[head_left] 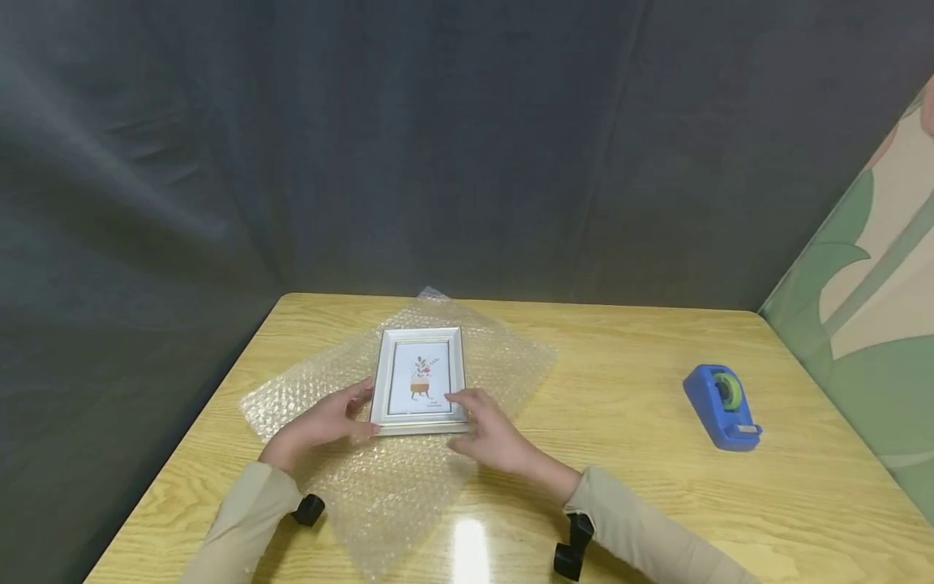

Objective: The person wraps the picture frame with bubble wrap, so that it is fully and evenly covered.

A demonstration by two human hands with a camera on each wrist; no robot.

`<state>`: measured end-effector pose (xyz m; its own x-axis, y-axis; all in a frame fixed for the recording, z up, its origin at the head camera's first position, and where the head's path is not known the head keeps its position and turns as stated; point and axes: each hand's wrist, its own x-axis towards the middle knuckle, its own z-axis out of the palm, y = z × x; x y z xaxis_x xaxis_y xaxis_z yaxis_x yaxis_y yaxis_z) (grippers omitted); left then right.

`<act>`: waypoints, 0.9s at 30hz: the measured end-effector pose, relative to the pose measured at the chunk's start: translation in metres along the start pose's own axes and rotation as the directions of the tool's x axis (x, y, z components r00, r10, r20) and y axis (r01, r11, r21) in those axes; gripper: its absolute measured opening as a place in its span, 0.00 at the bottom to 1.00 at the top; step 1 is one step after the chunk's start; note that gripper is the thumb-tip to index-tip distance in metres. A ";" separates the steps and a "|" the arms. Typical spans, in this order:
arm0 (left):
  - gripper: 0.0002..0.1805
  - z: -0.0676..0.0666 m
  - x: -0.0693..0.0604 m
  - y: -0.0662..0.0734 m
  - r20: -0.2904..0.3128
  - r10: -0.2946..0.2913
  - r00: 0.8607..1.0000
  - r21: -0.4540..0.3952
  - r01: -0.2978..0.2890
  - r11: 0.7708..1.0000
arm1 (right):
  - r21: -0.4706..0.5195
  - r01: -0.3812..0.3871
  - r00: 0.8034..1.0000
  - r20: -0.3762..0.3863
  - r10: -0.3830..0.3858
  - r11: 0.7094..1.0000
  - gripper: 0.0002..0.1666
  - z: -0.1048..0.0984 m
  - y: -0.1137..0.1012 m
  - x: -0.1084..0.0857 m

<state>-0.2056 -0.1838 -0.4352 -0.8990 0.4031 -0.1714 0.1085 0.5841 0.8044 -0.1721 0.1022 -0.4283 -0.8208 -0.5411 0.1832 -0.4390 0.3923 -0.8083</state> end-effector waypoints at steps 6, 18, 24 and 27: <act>0.43 -0.015 0.005 -0.004 0.003 -0.041 0.999 0.002 0.041 0.999 | -0.280 0.320 0.919 0.324 -0.225 0.905 0.36 0.008 -0.017 -0.020; 0.33 -0.016 0.027 -0.008 -0.032 0.027 0.999 -0.010 -0.027 1.000 | -0.395 0.569 0.808 0.433 -0.400 0.721 0.18 0.036 -0.025 -0.021; 0.33 -0.005 0.026 0.001 -0.041 0.008 0.999 -0.038 -0.009 0.999 | -0.315 0.602 0.794 0.333 -0.509 0.733 0.04 0.028 -0.026 -0.019; 0.33 0.004 0.024 0.007 -0.039 -0.006 0.999 -0.015 0.006 1.000 | -0.285 0.601 0.797 0.281 -0.534 0.747 0.03 0.020 -0.028 -0.021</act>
<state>-0.2248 -0.1672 -0.4354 -0.9155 0.3716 -0.1541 0.0969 0.5756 0.8120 -0.1355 0.0877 -0.4206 -0.3173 -0.8500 0.4204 -0.9252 0.1801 -0.3341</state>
